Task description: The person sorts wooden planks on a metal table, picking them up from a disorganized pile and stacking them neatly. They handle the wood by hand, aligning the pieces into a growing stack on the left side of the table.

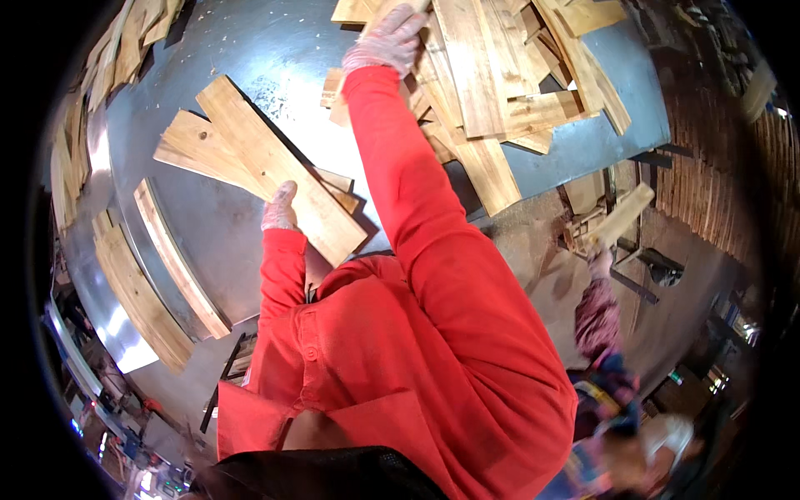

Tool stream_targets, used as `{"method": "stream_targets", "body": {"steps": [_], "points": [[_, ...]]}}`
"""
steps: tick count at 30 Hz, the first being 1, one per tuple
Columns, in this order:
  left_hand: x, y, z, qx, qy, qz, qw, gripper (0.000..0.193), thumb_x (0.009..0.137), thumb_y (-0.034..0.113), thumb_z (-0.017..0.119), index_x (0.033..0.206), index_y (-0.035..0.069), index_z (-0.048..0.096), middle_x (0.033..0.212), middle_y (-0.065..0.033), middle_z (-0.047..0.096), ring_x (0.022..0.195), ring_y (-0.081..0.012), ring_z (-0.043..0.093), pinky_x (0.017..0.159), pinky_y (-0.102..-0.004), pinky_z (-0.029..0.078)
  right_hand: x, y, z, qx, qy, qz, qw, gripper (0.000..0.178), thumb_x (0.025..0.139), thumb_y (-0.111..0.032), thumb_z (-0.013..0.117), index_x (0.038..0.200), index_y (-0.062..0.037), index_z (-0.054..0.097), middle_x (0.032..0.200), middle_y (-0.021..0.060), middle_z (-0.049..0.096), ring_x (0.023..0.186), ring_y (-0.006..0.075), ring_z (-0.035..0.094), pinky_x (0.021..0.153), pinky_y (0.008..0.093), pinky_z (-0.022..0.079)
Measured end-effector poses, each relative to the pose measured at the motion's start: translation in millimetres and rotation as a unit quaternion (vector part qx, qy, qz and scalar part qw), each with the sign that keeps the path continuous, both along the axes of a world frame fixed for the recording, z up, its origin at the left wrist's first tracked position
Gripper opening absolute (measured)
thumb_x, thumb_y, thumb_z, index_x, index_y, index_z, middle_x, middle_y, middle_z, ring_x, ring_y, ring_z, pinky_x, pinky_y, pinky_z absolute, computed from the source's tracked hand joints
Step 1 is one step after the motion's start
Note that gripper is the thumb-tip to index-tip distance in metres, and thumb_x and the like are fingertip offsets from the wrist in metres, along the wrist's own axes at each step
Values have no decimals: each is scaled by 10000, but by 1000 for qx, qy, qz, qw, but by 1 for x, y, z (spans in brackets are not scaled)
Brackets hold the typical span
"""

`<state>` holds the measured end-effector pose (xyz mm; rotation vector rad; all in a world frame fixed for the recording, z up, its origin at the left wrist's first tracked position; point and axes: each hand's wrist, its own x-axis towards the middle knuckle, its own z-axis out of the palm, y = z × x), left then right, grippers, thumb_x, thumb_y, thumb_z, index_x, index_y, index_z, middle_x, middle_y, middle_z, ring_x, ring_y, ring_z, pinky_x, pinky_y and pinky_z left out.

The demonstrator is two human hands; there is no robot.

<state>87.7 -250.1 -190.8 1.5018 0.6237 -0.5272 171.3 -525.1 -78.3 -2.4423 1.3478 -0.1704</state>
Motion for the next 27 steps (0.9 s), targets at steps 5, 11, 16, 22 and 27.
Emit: {"method": "stream_targets", "body": {"steps": [5, 11, 16, 22, 27], "points": [[5, 27, -3, 45, -31, -42, 998, 542, 819, 317, 732, 1209, -10, 543, 1109, -92, 629, 1015, -229, 573, 886, -370, 441, -48, 79, 16, 181, 3, 172, 968, 688, 851, -199, 563, 1421, -23, 220, 1281, 244, 497, 1044, 416, 591, 858, 471, 524], [5, -11, 36, -91, 48, 18, 995, 554, 855, 313, 686, 1322, 83, 498, 1234, -81, 562, 1082, -254, 533, 1009, -418, 389, -99, 95, 46, 131, 81, 499, 853, 386, 854, -263, 561, 1120, 16, 577, 1031, 226, 632, 945, 358, 634, 833, 431, 512], [14, 50, -58, 128, -219, -320, 913, 592, 786, 328, 741, 1281, 58, 563, 1278, -81, 574, 1212, -253, 480, 1032, -400, 357, -88, -93, 4, -160, 147, 104, 971, 1142, 617, -638, 723, 1436, -10, 234, 1416, 308, 308, 1334, 391, 317, 1076, 422, 326], [28, 40, 26, 19, -22, -53, 998, 540, 779, 408, 741, 1184, 63, 649, 1153, -50, 641, 997, -188, 539, 921, -324, 397, -93, -130, 11, -41, 150, 107, 982, 1060, 639, -435, 791, 1456, -30, 252, 1363, 253, 446, 1227, 376, 467, 1031, 451, 403], [52, 118, 61, 219, 9, -192, 957, 674, 773, 518, 697, 1264, 71, 581, 961, -33, 657, 686, -165, 476, 659, -334, 433, -152, -126, 12, 81, -66, 328, 939, 1071, 676, -309, 801, 1498, -60, 162, 1228, 203, 539, 1099, 291, 542, 962, 356, 449]]}}
